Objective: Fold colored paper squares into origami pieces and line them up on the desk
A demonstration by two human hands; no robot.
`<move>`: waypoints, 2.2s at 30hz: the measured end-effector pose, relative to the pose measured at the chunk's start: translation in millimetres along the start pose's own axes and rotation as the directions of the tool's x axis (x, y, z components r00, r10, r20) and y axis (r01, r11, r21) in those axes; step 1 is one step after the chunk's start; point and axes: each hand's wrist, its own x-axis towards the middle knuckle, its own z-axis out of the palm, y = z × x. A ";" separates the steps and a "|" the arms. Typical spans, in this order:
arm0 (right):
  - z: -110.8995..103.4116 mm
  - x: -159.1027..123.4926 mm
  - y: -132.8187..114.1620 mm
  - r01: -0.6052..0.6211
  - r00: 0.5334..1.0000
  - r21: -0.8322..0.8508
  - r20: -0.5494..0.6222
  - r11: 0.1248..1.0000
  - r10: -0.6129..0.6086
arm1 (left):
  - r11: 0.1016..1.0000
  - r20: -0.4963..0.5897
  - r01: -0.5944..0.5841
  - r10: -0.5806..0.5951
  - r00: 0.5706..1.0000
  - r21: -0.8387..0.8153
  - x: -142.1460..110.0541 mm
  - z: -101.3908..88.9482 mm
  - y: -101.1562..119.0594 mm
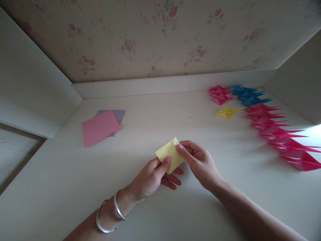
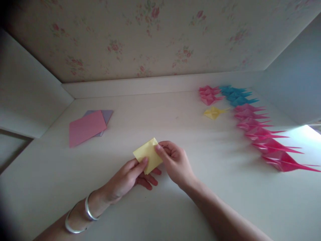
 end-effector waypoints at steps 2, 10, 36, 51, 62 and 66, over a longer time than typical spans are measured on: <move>0.2 -1.3 -0.5 -0.010 0.999 0.025 0.030 1.000 0.010 | 1.000 0.005 -0.009 0.009 1.000 0.021 0.8 -0.3 -3.9; -2.1 -0.2 -3.0 -0.010 0.999 -0.021 0.049 1.000 0.011 | 0.939 -0.070 -0.093 0.123 0.990 0.332 2.0 -7.2 -4.7; -5.5 -4.8 -7.3 0.057 0.995 -0.421 -0.049 0.905 -0.085 | 0.988 0.119 0.037 -0.055 0.991 0.147 -3.7 -8.2 3.1; -6.6 2.8 -1.7 0.047 0.995 -0.427 0.096 0.903 -0.006 | 0.970 -0.107 -0.016 0.044 0.993 0.244 -2.8 -4.0 0.1; -7.1 -4.8 -9.1 0.155 0.936 -0.478 0.352 0.864 0.027 | 0.832 -0.188 -0.208 0.345 0.919 0.514 -10.4 -3.2 11.9; -6.7 -2.8 -8.2 0.152 0.942 -0.482 0.334 0.863 0.021 | 0.787 -0.157 -0.213 0.364 0.918 0.578 -10.2 -6.0 12.2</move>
